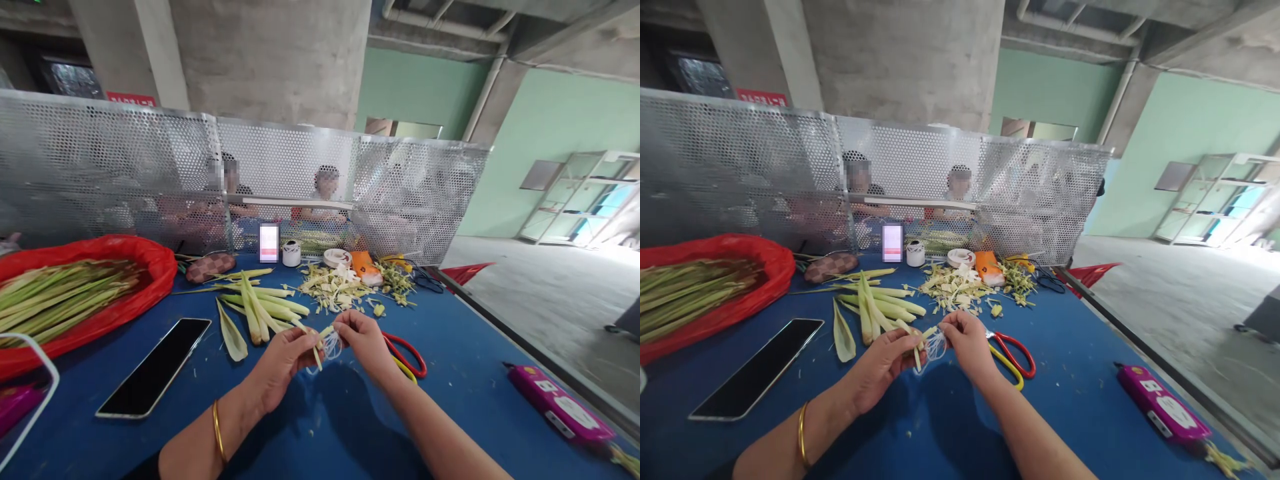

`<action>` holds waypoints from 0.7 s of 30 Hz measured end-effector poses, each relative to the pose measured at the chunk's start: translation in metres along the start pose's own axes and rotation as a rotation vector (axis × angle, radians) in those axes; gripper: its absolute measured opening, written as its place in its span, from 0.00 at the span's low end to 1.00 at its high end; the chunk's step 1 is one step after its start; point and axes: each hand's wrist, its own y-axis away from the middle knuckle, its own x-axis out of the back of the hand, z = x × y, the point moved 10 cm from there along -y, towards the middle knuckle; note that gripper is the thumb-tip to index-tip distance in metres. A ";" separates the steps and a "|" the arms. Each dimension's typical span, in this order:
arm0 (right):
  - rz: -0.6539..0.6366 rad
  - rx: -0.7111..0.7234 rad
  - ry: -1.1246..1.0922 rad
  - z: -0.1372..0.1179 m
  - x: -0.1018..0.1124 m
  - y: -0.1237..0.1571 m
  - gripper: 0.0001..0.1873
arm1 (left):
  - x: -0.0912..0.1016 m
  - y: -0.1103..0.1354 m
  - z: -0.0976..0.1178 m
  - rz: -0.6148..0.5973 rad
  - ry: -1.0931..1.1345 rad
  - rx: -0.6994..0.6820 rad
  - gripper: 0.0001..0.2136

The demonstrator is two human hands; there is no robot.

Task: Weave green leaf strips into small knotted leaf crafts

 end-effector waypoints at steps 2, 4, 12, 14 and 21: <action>-0.019 -0.046 -0.042 0.006 -0.002 0.001 0.10 | 0.004 0.000 -0.002 -0.011 0.055 0.023 0.09; -0.048 -0.090 -0.071 0.009 -0.005 0.003 0.11 | 0.010 -0.002 -0.002 -0.002 0.099 0.030 0.08; -0.138 -0.172 -0.016 0.013 0.005 0.003 0.13 | 0.041 -0.008 0.008 0.213 0.278 0.036 0.03; -0.155 -0.165 0.025 0.015 0.010 0.001 0.10 | 0.044 -0.009 0.010 0.234 0.324 0.037 0.04; -0.136 -0.147 0.034 0.017 0.023 -0.005 0.11 | 0.057 -0.009 0.019 0.307 0.385 0.010 0.07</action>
